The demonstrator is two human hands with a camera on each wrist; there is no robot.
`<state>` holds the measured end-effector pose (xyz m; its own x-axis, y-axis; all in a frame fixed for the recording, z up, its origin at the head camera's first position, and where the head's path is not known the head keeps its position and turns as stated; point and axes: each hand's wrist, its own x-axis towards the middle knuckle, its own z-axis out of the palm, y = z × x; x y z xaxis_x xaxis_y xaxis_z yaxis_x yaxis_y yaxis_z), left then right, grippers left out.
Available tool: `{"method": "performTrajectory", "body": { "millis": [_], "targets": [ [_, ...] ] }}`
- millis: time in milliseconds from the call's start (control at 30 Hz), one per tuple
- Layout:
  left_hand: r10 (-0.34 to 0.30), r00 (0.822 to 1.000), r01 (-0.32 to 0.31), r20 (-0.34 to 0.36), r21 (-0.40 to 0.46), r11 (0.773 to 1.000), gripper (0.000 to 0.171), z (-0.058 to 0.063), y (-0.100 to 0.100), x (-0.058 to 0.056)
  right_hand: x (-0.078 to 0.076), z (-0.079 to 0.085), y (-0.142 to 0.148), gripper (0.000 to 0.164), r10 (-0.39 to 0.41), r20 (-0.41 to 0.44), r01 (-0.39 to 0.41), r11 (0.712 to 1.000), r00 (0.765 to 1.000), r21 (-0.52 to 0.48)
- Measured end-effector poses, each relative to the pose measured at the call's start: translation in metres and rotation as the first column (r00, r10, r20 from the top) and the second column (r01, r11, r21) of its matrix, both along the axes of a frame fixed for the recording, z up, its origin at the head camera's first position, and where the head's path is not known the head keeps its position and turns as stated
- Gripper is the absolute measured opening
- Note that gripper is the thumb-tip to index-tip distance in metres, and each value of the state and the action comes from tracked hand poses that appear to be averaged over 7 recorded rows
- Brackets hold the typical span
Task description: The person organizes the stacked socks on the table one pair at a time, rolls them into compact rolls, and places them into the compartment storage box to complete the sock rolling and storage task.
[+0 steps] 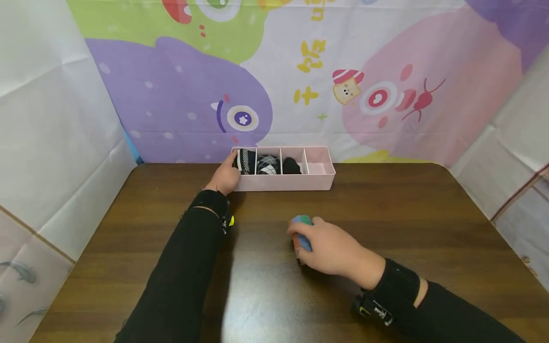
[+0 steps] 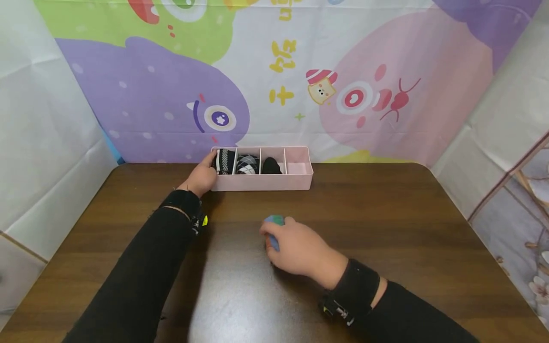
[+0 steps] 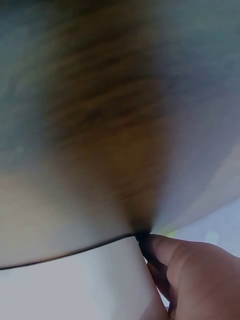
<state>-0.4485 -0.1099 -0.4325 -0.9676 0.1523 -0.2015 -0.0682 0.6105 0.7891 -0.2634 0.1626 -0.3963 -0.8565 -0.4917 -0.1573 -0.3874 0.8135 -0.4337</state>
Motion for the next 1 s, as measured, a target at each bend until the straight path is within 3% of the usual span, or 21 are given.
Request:
{"method": "performTrajectory", "body": {
  "millis": [133,300,533,667,833,1000],
  "targets": [
    [-0.016,1.000,0.017,-0.019,0.009,1.000,0.069,0.003,0.000,0.005,-0.036,0.007,0.013,0.036,-0.046,-0.056,0.048,0.998,0.997,0.033],
    [-0.020,1.000,0.020,-0.006,-0.014,1.000,0.070,0.000,-0.001,0.004,-0.086,0.016,0.029,0.044,-0.158,-0.125,0.155,0.987,0.979,-0.031],
    [-0.012,1.000,0.012,-0.014,-0.022,1.000,0.071,0.002,-0.002,0.005,-0.144,0.033,0.036,0.046,-0.338,-0.100,0.333,0.941,0.936,-0.066],
    [0.001,1.000,-0.002,-0.026,-0.038,0.999,0.071,-0.003,-0.001,0.000,-0.165,0.035,0.036,0.049,-0.378,-0.076,0.374,0.925,0.923,-0.070],
    [0.004,1.000,-0.005,-0.014,-0.055,0.998,0.071,-0.011,-0.001,-0.007,-0.183,0.023,0.036,0.055,-0.418,-0.015,0.418,0.908,0.908,-0.015],
    [0.020,1.000,-0.020,0.000,-0.050,0.999,0.069,-0.008,0.001,-0.005,-0.191,0.011,0.027,0.061,-0.427,-0.071,0.430,0.901,0.902,0.049]
  ]
}}
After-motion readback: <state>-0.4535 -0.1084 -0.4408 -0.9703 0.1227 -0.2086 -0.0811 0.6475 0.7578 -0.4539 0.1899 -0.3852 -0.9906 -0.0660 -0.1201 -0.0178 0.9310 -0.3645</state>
